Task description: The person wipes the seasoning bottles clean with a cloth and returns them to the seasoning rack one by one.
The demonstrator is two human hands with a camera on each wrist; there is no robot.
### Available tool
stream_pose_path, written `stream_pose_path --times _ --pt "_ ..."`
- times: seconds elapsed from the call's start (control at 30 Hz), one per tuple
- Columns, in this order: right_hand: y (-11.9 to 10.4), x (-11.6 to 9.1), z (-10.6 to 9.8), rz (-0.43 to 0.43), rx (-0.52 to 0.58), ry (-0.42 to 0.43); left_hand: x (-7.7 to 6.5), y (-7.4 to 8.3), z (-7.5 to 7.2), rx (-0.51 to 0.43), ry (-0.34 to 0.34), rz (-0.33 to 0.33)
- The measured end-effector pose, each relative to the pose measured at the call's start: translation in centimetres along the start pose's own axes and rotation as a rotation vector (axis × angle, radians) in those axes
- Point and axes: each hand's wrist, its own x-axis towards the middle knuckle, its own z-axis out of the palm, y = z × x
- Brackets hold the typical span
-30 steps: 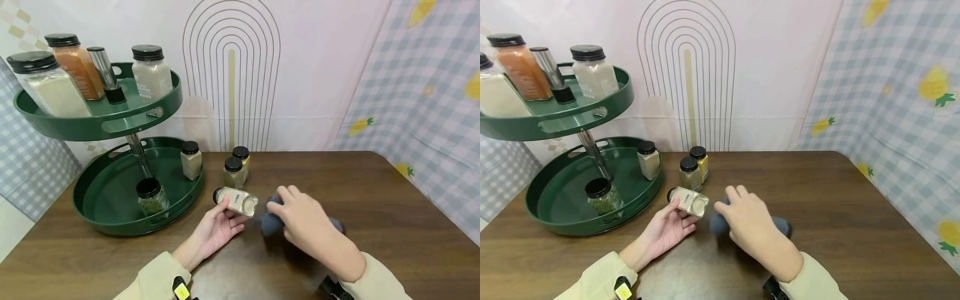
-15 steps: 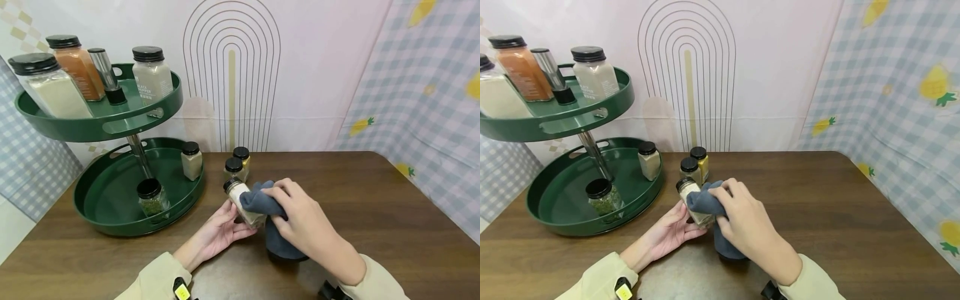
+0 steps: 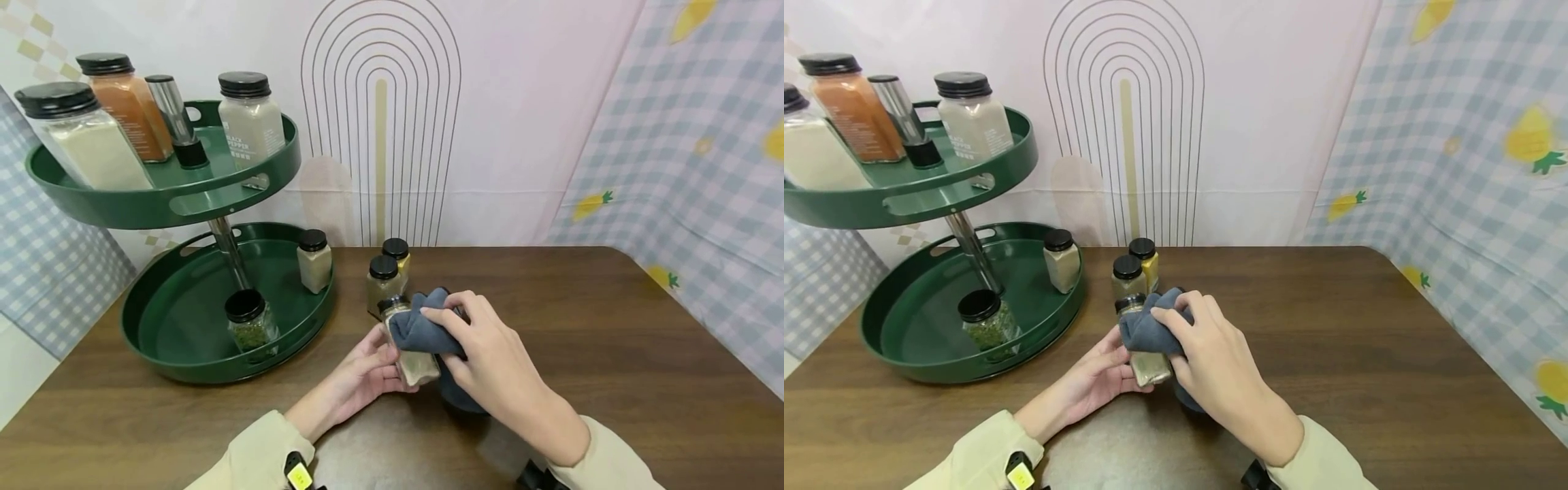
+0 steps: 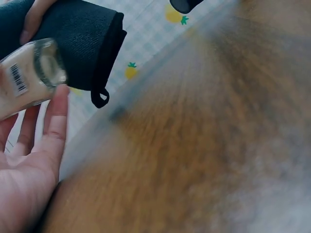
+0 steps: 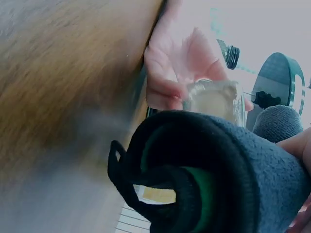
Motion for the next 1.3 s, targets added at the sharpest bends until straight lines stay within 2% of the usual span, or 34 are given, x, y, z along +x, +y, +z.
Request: stream_pose_path --times 0.13,0.27,0.37,0.6,0.73,1.07,1.3 --pt "0.1 0.0 0.0 -0.034 -0.005 -0.050 0.1 -0.1 0.0 0.034 -0.020 0.006" --pt "0.1 0.0 -0.3 -0.086 -0.030 -0.129 -0.1 0.1 0.0 -0.011 0.037 -0.003" --pt "0.1 0.1 -0.4 -0.139 -0.046 -0.148 -0.1 0.2 0.0 -0.049 0.076 -0.024" --pt "0.2 -0.1 -0.2 -0.183 -0.061 -0.121 0.2 0.3 0.3 -0.027 0.081 -0.073" --pt "0.1 -0.1 -0.2 -0.200 -0.085 -0.094 0.4 0.4 0.6 -0.060 0.089 -0.101" --pt "-0.2 -0.1 0.1 -0.258 -0.132 -0.006 0.3 0.5 0.6 -0.119 0.081 -0.093" --pt "-0.8 -0.1 0.5 -0.268 -0.166 -0.002 0.2 0.5 0.4 -0.162 0.084 -0.097"
